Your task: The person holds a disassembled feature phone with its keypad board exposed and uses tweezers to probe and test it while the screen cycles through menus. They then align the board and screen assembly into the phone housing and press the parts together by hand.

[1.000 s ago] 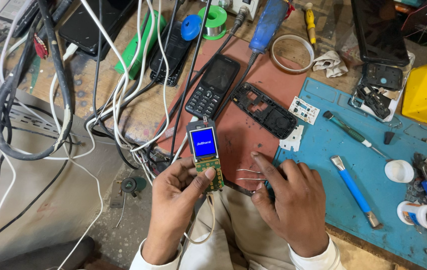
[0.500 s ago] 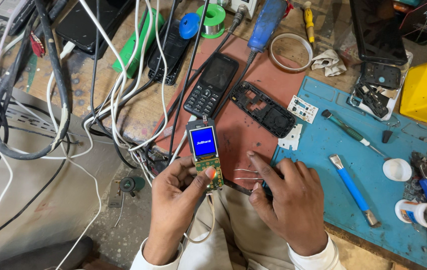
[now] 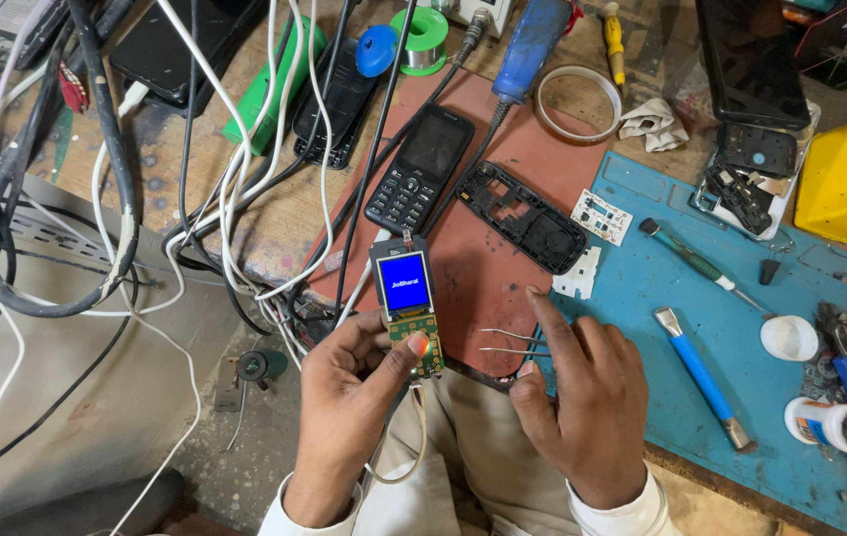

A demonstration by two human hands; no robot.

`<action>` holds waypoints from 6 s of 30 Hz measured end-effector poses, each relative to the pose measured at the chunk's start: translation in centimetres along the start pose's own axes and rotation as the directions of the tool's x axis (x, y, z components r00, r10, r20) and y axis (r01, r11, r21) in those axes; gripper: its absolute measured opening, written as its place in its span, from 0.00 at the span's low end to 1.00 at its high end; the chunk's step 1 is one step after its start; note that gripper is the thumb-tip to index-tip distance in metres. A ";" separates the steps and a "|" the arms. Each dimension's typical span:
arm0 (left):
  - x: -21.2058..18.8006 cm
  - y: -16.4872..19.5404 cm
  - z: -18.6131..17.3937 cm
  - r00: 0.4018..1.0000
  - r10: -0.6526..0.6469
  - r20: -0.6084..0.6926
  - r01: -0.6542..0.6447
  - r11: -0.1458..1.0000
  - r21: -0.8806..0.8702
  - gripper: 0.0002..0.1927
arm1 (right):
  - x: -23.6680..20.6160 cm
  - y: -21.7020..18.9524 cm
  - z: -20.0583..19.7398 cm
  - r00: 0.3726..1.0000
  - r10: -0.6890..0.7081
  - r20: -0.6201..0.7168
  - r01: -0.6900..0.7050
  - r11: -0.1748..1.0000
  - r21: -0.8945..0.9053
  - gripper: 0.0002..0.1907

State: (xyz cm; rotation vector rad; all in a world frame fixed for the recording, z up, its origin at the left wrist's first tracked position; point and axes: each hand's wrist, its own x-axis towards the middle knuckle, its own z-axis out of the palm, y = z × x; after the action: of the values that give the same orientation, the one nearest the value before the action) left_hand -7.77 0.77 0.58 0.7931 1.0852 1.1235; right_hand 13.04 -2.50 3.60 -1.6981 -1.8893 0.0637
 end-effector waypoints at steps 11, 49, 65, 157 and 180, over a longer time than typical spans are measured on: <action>0.0 0.2 0.2 1.000 -0.009 -0.014 0.009 1.000 0.024 0.16 | 0.0 -0.2 0.0 0.998 0.030 -0.055 -0.032 0.999 -0.036 0.27; 0.0 0.0 0.2 1.000 -0.021 -0.016 0.021 1.000 0.003 0.15 | -1.4 0.4 0.2 0.869 0.403 -0.288 -0.273 0.875 0.400 0.24; -0.2 -0.1 0.3 1.000 0.006 -0.009 -0.005 1.000 0.025 0.15 | -2.3 0.2 0.8 0.894 0.317 -0.316 -0.201 0.915 0.350 0.13; 0.1 -0.2 0.6 0.999 0.042 0.024 -0.042 0.999 -0.001 0.16 | -1.4 -1.0 0.8 0.972 -0.155 -0.174 0.199 0.941 0.273 0.17; 0.0 -0.2 0.6 0.999 0.043 0.023 -0.043 0.999 -0.031 0.16 | -1.3 -0.9 1.3 0.953 -0.228 -0.199 0.265 0.947 0.184 0.19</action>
State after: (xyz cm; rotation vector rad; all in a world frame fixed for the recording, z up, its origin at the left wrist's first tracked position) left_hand -7.16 0.71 0.63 0.8072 1.0333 1.1617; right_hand 11.70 -3.45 2.40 -1.2747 -1.8758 0.0117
